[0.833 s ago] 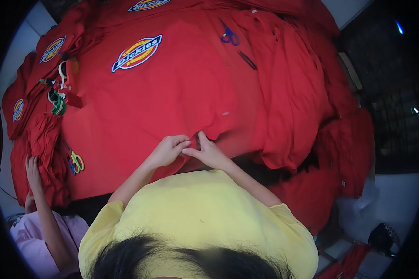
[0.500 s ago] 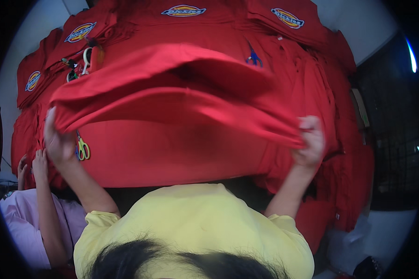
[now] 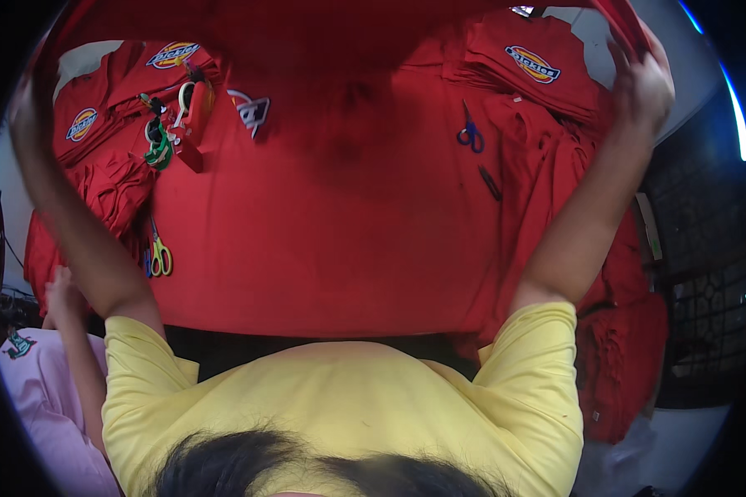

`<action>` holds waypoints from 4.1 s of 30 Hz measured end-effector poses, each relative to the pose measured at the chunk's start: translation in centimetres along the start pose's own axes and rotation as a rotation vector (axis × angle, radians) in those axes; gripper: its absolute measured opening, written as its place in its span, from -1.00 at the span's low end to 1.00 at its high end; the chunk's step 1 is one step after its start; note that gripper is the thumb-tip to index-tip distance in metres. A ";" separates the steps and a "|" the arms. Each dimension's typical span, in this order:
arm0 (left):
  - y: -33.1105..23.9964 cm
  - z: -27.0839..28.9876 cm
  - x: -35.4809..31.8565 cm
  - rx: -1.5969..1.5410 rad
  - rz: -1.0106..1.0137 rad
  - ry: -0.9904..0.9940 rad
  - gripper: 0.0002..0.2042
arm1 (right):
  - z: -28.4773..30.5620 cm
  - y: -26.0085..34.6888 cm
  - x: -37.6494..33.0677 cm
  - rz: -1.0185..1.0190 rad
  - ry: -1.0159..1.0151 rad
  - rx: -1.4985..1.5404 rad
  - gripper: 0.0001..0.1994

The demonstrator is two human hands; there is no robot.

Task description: The person folds red and beige garments on a large table, smooths the fabric by hand, and applies small stickers to the items.

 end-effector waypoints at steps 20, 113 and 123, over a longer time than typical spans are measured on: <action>8.2 -20.6 -46.1 0.466 0.075 0.922 -0.59 | -15.5 -12.8 -46.4 0.157 0.974 -0.980 -0.59; 24.4 -33.9 -35.5 0.647 0.113 0.869 -0.57 | -26.5 -28.6 -34.0 0.144 0.802 -0.880 -0.57; 25.0 -34.0 -34.9 0.620 0.117 0.807 -0.59 | -26.2 -29.1 -33.1 0.166 0.747 -0.818 -0.64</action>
Point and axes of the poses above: each hand's wrist, its own x-axis towards the middle knuckle, its own z-axis out of the back of the hand, y = z × x, the point moved 7 cm from there along x, towards the middle knuckle, and after that the axes turned 12 degrees about -x, right-handed, at the moved point
